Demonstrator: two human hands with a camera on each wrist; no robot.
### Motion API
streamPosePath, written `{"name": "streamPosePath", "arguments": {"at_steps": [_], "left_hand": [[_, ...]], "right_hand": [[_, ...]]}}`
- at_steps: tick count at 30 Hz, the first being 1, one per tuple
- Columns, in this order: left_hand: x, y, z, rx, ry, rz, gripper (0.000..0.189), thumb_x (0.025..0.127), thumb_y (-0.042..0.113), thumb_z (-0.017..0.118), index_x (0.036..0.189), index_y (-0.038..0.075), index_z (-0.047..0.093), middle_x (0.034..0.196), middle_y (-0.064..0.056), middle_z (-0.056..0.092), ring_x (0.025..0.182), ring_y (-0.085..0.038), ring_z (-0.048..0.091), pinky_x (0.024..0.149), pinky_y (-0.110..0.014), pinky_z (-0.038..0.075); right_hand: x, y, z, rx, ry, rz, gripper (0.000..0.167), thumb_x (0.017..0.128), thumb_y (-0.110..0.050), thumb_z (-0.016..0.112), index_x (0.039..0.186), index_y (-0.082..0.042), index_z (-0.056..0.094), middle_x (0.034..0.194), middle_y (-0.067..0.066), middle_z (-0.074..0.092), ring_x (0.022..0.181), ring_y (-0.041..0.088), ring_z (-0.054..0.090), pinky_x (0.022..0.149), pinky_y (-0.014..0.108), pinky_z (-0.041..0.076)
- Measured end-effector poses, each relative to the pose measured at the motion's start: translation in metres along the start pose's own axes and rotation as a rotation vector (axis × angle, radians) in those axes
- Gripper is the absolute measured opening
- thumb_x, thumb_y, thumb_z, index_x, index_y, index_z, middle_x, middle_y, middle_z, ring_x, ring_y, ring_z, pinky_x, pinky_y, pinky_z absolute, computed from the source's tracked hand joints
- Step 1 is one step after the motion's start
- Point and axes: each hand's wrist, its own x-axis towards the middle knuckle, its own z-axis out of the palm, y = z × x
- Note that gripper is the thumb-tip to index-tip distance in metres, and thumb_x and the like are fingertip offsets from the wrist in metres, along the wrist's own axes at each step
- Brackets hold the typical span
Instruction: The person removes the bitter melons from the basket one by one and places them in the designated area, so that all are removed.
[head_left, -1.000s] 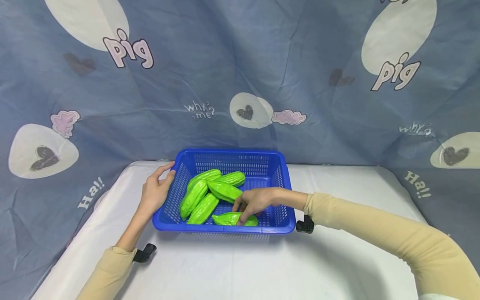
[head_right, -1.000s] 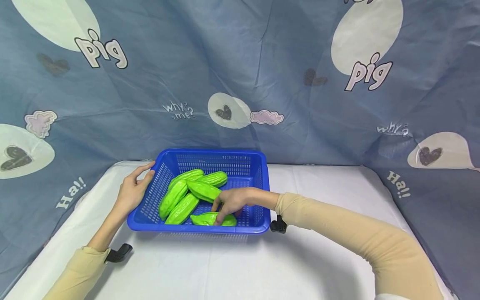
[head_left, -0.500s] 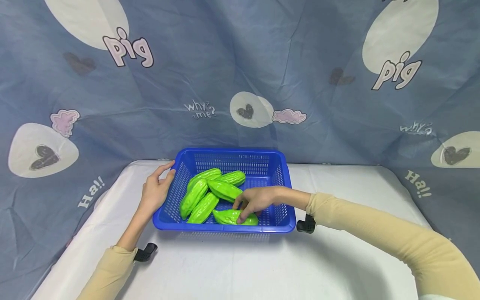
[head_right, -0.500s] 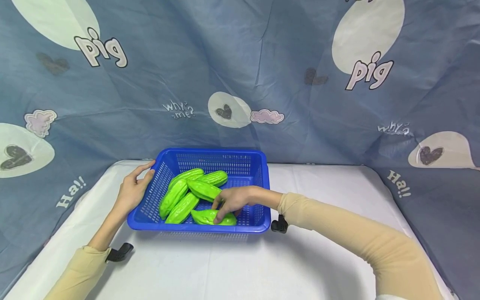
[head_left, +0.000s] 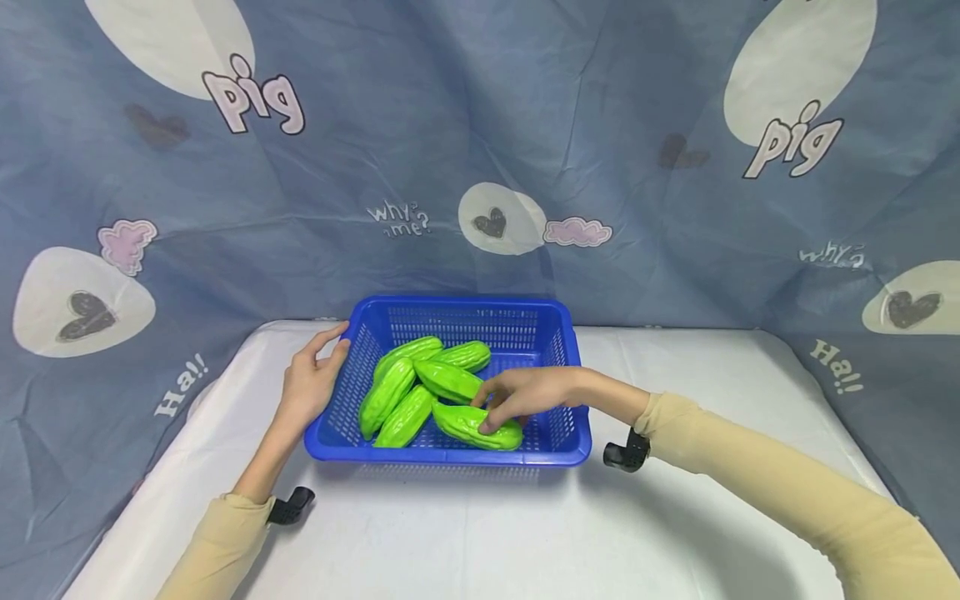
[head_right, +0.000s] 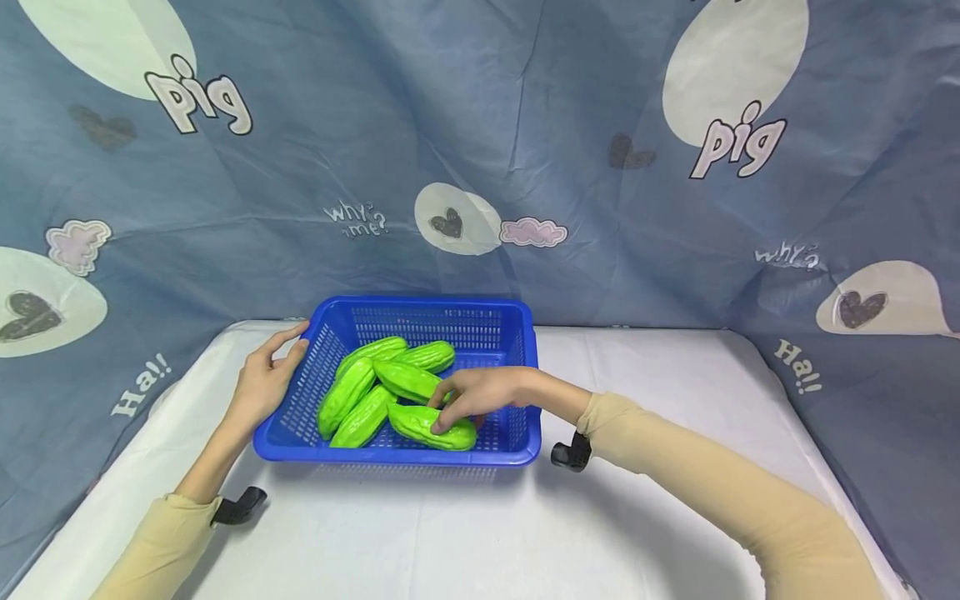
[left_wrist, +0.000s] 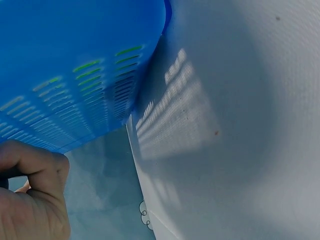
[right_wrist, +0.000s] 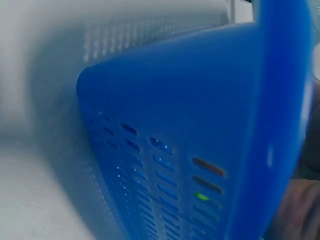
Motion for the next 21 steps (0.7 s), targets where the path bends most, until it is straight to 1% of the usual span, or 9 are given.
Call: {"name": "streamPosePath", "arguments": {"at_steps": [2, 4, 6, 8, 9, 13, 15, 19, 21], "left_hand": [[0.000, 0.001, 0.000, 0.002, -0.002, -0.002, 0.055, 0.113, 0.052, 0.051, 0.160, 0.024, 0.054, 0.078, -0.006, 0.082, 0.054, -0.006, 0.062, 0.056, -0.030, 0.048], [0.000, 0.001, -0.001, 0.001, -0.005, -0.002, 0.055, 0.113, 0.052, 0.051, 0.160, 0.024, 0.053, 0.076, -0.006, 0.081, 0.053, -0.007, 0.061, 0.055, -0.030, 0.048], [0.000, 0.001, -0.001, 0.000, -0.005, -0.002, 0.055, 0.113, 0.052, 0.050, 0.160, 0.025, 0.053, 0.067, 0.001, 0.077, 0.050, -0.007, 0.058, 0.052, -0.030, 0.046], [0.000, 0.000, -0.001, -0.001, -0.002, -0.001, 0.055, 0.113, 0.053, 0.050, 0.160, 0.025, 0.053, 0.065, 0.006, 0.075, 0.049, -0.008, 0.058, 0.051, -0.030, 0.046], [0.000, 0.000, -0.001, 0.000, 0.001, 0.002, 0.055, 0.113, 0.052, 0.050, 0.160, 0.025, 0.053, 0.064, 0.006, 0.074, 0.049, -0.007, 0.058, 0.051, -0.030, 0.046], [0.001, -0.001, 0.000, 0.009, 0.002, 0.009, 0.055, 0.113, 0.051, 0.050, 0.160, 0.023, 0.054, 0.070, 0.000, 0.079, 0.050, -0.007, 0.060, 0.051, -0.030, 0.047], [0.001, -0.001, 0.000, 0.008, -0.004, 0.006, 0.055, 0.113, 0.052, 0.050, 0.160, 0.024, 0.053, 0.070, 0.000, 0.078, 0.050, -0.008, 0.059, 0.050, -0.030, 0.046], [0.001, -0.001, 0.000, 0.002, -0.002, 0.001, 0.056, 0.113, 0.052, 0.050, 0.160, 0.024, 0.054, 0.064, 0.009, 0.074, 0.050, -0.008, 0.058, 0.050, -0.031, 0.045], [0.001, 0.000, 0.000, 0.002, 0.001, 0.002, 0.056, 0.113, 0.052, 0.051, 0.160, 0.023, 0.054, 0.062, 0.009, 0.072, 0.050, -0.008, 0.056, 0.051, -0.031, 0.044]], "right_hand": [[-0.005, 0.001, -0.001, 0.009, 0.012, 0.001, 0.060, 0.103, -0.039, 0.073, 0.154, -0.012, 0.056, 0.150, 0.009, 0.066, 0.132, 0.019, 0.065, 0.100, 0.035, 0.060], [-0.010, 0.002, -0.003, 0.030, 0.024, -0.004, 0.062, 0.103, -0.038, 0.071, 0.156, -0.011, 0.054, 0.155, 0.010, 0.061, 0.137, 0.023, 0.062, 0.101, 0.038, 0.060], [-0.014, 0.004, -0.006, 0.052, 0.033, -0.014, 0.062, 0.104, -0.038, 0.070, 0.157, -0.010, 0.053, 0.159, 0.011, 0.057, 0.139, 0.024, 0.060, 0.102, 0.039, 0.060], [-0.018, 0.005, -0.010, 0.074, 0.047, -0.026, 0.063, 0.103, -0.039, 0.069, 0.157, -0.009, 0.052, 0.158, 0.011, 0.058, 0.136, 0.023, 0.062, 0.101, 0.039, 0.060], [-0.020, 0.005, -0.012, 0.088, 0.053, -0.033, 0.063, 0.103, -0.038, 0.068, 0.156, -0.009, 0.052, 0.157, 0.011, 0.058, 0.135, 0.023, 0.062, 0.101, 0.039, 0.061], [-0.030, 0.009, -0.023, 0.124, 0.100, -0.035, 0.065, 0.103, -0.039, 0.067, 0.158, -0.009, 0.050, 0.151, 0.011, 0.063, 0.128, 0.021, 0.065, 0.100, 0.040, 0.061], [-0.036, 0.011, -0.029, 0.143, 0.133, -0.033, 0.066, 0.103, -0.039, 0.067, 0.158, -0.009, 0.049, 0.150, 0.010, 0.063, 0.128, 0.021, 0.065, 0.100, 0.041, 0.061], [-0.048, 0.013, -0.040, 0.171, 0.203, -0.035, 0.064, 0.103, -0.039, 0.065, 0.157, -0.009, 0.049, 0.144, 0.011, 0.065, 0.125, 0.022, 0.066, 0.101, 0.042, 0.061], [-0.053, 0.015, -0.045, 0.192, 0.232, -0.037, 0.061, 0.104, -0.038, 0.064, 0.156, -0.008, 0.050, 0.141, 0.011, 0.066, 0.123, 0.023, 0.066, 0.102, 0.042, 0.060]]}}
